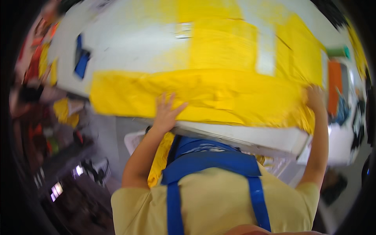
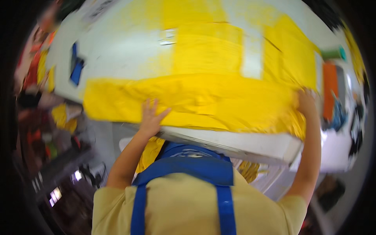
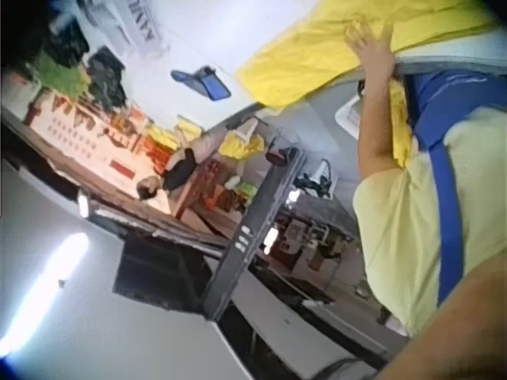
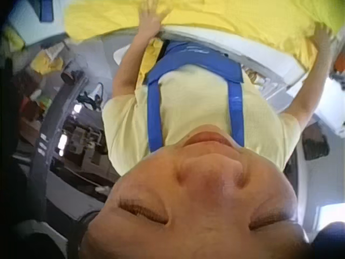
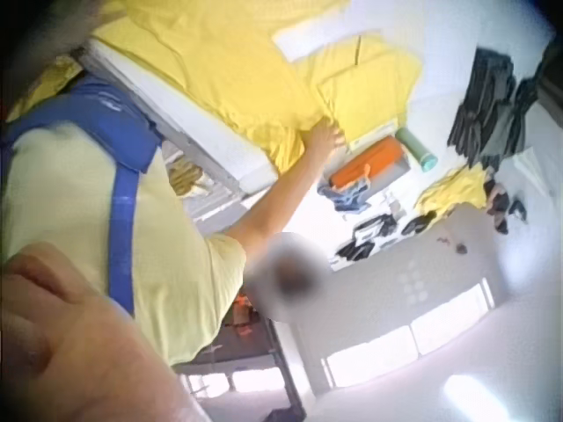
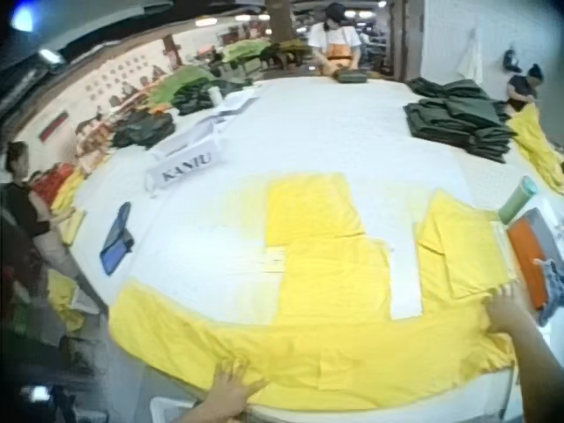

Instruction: The person folds a yellow garment on a white table, aligns the edges, and places it into a clear plastic bag. They repeat this process with additional yellow garments, stacking the packaged items on the table.

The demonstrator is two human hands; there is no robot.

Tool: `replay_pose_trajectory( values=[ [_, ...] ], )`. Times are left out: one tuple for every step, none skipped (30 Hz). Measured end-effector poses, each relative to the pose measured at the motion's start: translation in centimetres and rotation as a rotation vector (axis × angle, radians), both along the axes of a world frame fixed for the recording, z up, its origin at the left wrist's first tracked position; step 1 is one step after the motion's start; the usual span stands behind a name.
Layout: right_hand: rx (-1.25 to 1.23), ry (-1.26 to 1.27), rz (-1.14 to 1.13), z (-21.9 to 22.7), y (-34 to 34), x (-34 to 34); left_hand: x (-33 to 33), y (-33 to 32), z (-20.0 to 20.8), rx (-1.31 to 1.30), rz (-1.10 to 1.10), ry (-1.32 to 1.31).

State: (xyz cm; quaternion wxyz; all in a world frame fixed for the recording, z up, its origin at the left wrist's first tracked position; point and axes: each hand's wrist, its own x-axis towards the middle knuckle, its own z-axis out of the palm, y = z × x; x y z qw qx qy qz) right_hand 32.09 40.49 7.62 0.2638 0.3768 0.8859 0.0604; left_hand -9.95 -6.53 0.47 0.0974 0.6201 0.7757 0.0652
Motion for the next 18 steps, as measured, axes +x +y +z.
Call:
replay_pose_trajectory(
  values=[
    [-0.065,-0.009,-0.139,3.8,-3.4,-4.4,0.1,-0.3,0.1,0.019,-0.001,0.003],
    [-0.162,0.367,0.007,4.1,-6.3,-7.1,0.2,0.1,0.3,0.034,0.0,0.033],
    [-0.275,0.726,0.148,4.4,-8.8,-9.7,0.3,0.1,0.3,0.052,0.001,0.05],
    [-0.339,0.864,0.184,2.4,-12.7,-12.2,0.1,0.1,0.2,0.028,0.012,0.045],
    [-0.391,0.993,0.203,-0.3,-17.3,-14.3,-0.1,0.0,0.0,0.015,0.004,0.032],
    [-0.398,0.832,0.242,-1.1,-22.0,-17.4,-0.7,-0.1,0.2,0.016,0.004,-0.023],
    [-0.399,0.666,0.279,-2.0,-25.5,-19.7,-1.4,-0.5,0.4,0.019,0.005,-0.083],
    [-0.326,0.631,0.283,-3.7,-27.1,-20.4,-2.2,-1.3,0.7,0.021,0.0,-0.149],
    [-0.251,0.598,0.283,-5.4,-28.7,-21.1,-4.0,-2.4,0.8,-0.005,0.043,-0.127],
    [-0.173,0.575,0.295,-6.5,-28.9,-20.3,-4.7,-3.3,0.9,-0.026,0.096,-0.095],
    [-0.148,0.573,0.297,-6.8,-29.1,-20.4,-6.8,-4.7,1.0,-0.053,0.139,-0.076],
    [-0.123,0.573,0.292,-7.1,-29.1,-20.6,-9.4,-6.4,1.4,-0.083,0.205,0.068],
    [-0.092,0.574,0.283,-7.4,-29.0,-20.7,-12.2,-8.1,1.8,-0.11,0.265,0.213],
    [-0.107,0.583,0.278,-7.2,-29.1,-20.9,-15.0,-10.0,1.7,-0.093,0.317,0.303],
    [-0.099,0.587,0.284,-7.3,-29.1,-20.9,-17.4,-11.9,1.3,-0.075,0.371,0.394],
    [-0.093,0.589,0.289,-7.3,-29.1,-20.9,-19.9,-13.5,0.8,-0.03,0.477,0.388],
    [-0.087,0.589,0.294,-7.3,-29.2,-21.0,-21.4,-14.3,0.8,0.015,0.582,0.379],
    [-0.07,0.578,0.296,-7.4,-29.2,-21.2,-22.4,-14.9,0.5,0.047,0.71,0.359]
  ],
)
